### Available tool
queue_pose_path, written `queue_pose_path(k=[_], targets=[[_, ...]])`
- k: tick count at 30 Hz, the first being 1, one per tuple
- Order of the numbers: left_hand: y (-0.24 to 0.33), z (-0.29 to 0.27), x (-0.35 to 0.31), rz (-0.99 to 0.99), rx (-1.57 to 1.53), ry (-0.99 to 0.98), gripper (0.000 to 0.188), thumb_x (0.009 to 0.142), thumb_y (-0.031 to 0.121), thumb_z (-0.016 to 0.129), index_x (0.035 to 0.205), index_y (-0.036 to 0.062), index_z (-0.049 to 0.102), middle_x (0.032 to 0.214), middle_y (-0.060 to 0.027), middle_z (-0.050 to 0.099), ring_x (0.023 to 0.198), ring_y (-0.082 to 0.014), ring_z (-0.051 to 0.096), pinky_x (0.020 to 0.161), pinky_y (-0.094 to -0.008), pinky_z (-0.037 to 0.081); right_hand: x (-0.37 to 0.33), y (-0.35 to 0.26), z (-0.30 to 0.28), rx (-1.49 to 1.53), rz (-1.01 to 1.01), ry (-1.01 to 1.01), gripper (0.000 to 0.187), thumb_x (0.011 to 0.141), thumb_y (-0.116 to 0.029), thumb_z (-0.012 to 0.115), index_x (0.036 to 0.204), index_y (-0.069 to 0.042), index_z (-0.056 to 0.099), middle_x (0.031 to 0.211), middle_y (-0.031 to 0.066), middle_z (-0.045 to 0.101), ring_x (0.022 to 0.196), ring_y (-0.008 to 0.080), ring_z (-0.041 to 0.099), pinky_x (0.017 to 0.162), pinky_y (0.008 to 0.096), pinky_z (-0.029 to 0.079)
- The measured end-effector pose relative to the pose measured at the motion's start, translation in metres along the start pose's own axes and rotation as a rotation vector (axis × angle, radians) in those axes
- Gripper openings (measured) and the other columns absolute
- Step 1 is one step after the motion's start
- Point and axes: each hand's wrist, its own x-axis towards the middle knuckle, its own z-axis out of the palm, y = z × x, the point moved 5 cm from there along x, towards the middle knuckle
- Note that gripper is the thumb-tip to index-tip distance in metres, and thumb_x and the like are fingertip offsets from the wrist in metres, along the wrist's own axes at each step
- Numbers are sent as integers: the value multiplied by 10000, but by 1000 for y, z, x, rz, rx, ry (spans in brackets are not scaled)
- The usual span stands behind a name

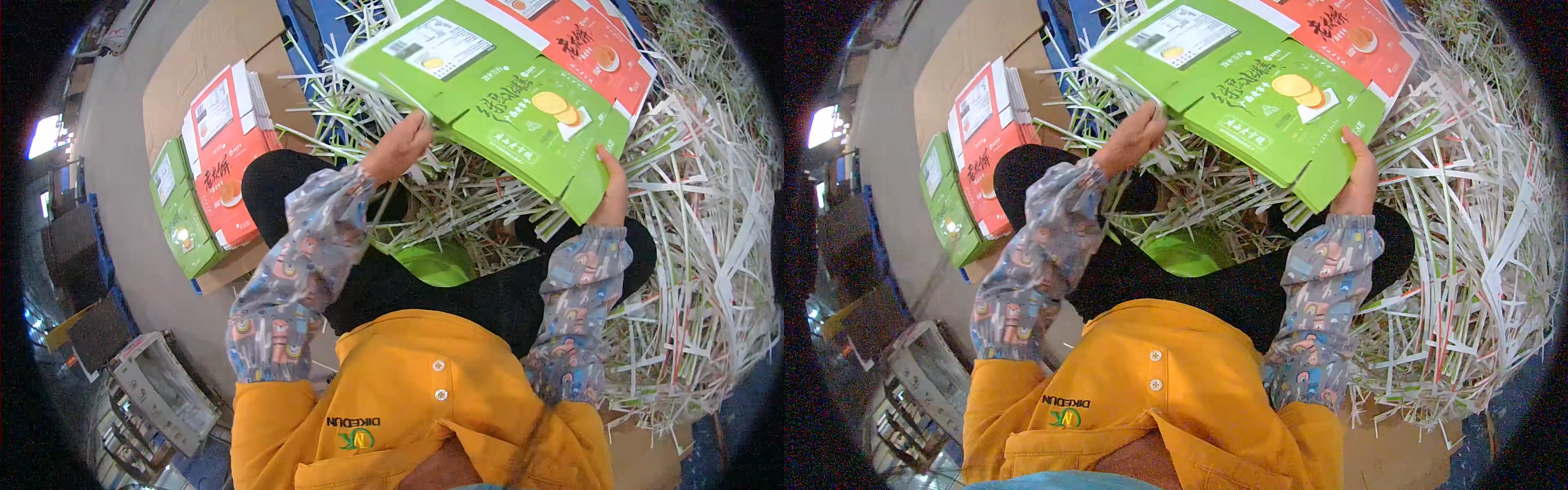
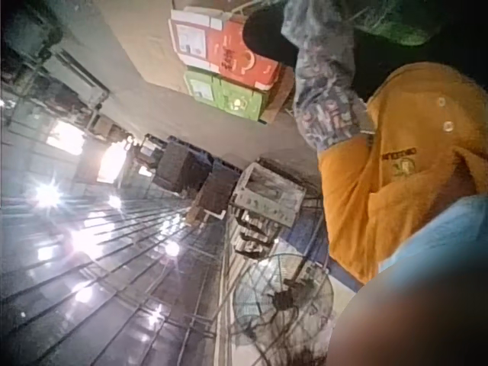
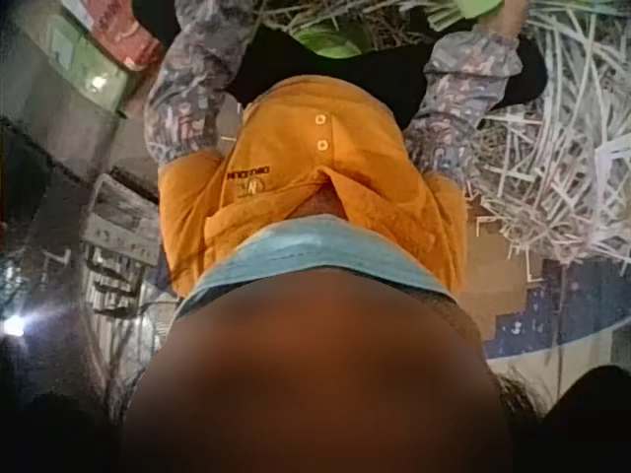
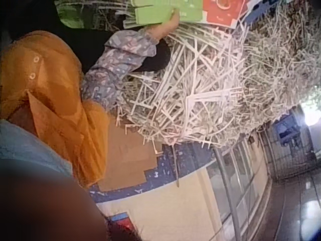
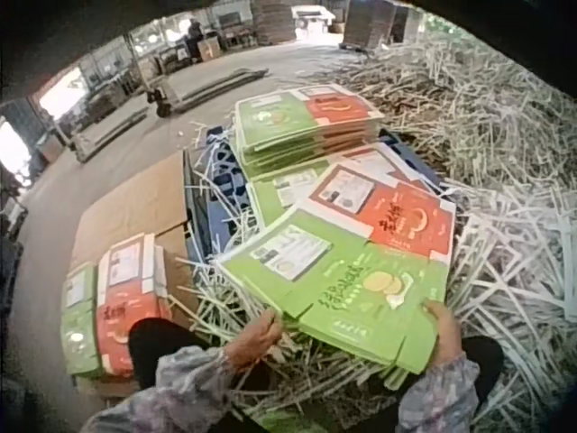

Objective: Sorting through flattened cardboard snack boxes and paper scraps in a warehouse environment.

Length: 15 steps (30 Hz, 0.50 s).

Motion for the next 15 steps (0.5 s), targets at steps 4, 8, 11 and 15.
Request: queue_pose_path(k=[4,8,11,15], targets=[[-91,-44,-24,-62,825,-310,242,804,136,377,1030,70,432,818,-188,551,751,-327,565,648,-395,447,-7,-25,-7,-6,-14,-52,333,789,-215,523,1029,15,491,962,120,572,831,227,573,743,317,463],[-180,-214,-28,-215,442,-574,117,735,152,512,807,85,575,742,-113,576,697,-279,580,589,-401,452,1,-36,-8,-2,-40,-103,346,822,-205,499,1076,28,466,996,131,563,851,224,570,759,319,462],[-164,-231,5,-289,1527,159,156,751,176,503,704,60,596,705,-114,572,645,-212,583,570,-385,451,0,-55,-29,-7,-154,-28,343,822,-203,501,1073,30,470,994,125,565,848,218,571,757,310,462],[-152,-189,33,-123,716,559,259,731,285,531,764,30,555,706,-150,574,634,-317,566,624,-428,451,-6,-33,-5,28,-61,-45,316,804,-203,515,1043,3,485,970,113,571,834,226,573,747,324,465]])
